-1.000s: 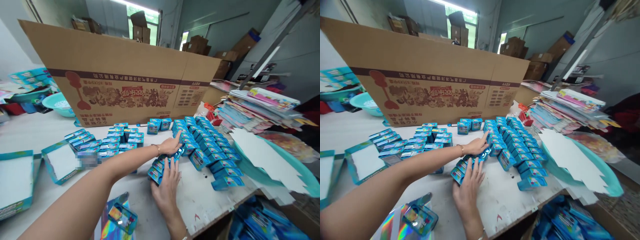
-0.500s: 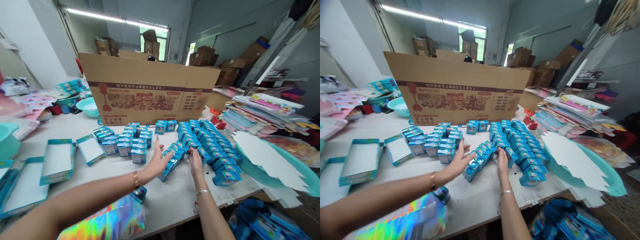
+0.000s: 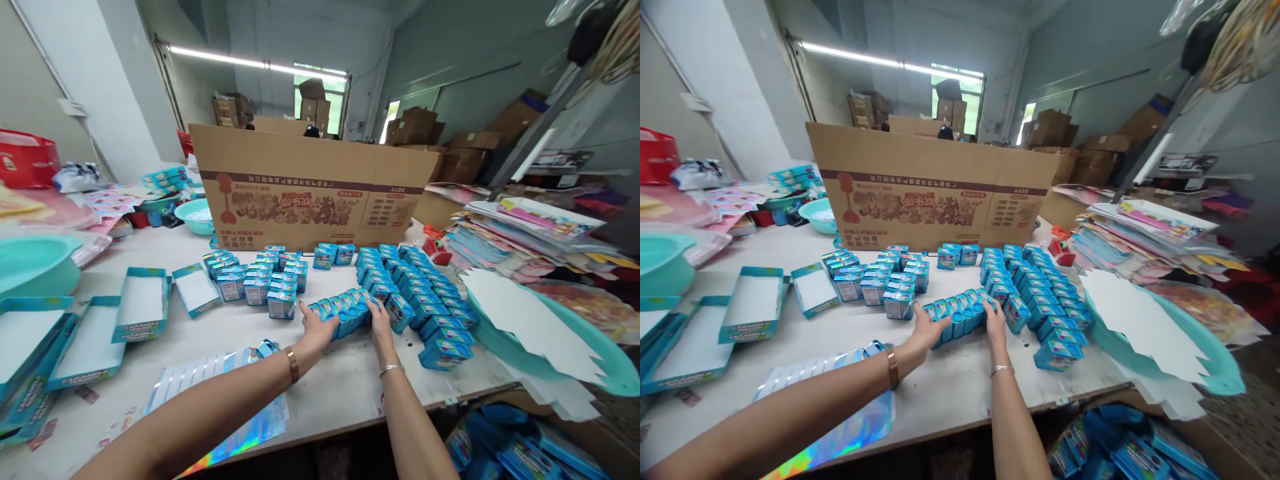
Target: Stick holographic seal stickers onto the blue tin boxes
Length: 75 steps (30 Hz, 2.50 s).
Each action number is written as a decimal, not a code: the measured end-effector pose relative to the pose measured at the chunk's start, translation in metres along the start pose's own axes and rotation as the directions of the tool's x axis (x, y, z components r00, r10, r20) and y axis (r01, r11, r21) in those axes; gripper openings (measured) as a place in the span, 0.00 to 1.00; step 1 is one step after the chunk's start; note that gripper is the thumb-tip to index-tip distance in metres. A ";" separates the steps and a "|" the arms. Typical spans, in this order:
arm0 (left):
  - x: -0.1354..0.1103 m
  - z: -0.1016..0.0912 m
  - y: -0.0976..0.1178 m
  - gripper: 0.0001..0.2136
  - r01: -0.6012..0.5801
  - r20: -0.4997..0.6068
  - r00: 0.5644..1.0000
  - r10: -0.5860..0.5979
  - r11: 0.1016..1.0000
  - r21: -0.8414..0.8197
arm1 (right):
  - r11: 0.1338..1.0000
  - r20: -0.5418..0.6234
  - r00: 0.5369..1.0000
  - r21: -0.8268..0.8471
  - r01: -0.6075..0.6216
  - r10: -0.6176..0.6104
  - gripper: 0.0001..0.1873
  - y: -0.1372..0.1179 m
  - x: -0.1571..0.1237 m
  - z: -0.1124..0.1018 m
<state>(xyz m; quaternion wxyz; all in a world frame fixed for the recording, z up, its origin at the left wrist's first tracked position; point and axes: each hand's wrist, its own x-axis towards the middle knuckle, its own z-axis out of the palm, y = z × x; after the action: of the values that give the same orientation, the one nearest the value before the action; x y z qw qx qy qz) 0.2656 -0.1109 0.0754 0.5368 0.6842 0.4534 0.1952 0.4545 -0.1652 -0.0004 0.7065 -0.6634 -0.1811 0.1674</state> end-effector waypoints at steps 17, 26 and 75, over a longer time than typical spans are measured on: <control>0.106 -0.027 0.031 0.48 -0.578 0.545 0.765 0.344 0.740 0.344 | 0.924 -0.097 0.978 -0.356 0.138 -0.183 0.39 0.043 -0.255 0.024; 0.009 -0.071 0.052 0.36 -0.127 0.695 0.680 0.234 0.971 -0.202 | 0.969 -0.044 0.993 -0.230 0.094 -0.107 0.32 -0.064 -0.165 -0.072; -0.099 -0.002 -0.054 0.14 -0.217 0.381 0.922 0.070 0.908 0.359 | 0.532 0.532 0.776 -0.572 0.624 -0.339 0.17 -0.070 -0.140 -0.040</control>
<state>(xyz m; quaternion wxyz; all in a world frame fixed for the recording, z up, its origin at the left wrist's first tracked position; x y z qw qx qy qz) 0.1910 -0.1916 0.0484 0.4456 0.8341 0.3250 0.0113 0.3505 -0.2712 0.0630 0.3582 -0.7648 -0.5355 -0.0065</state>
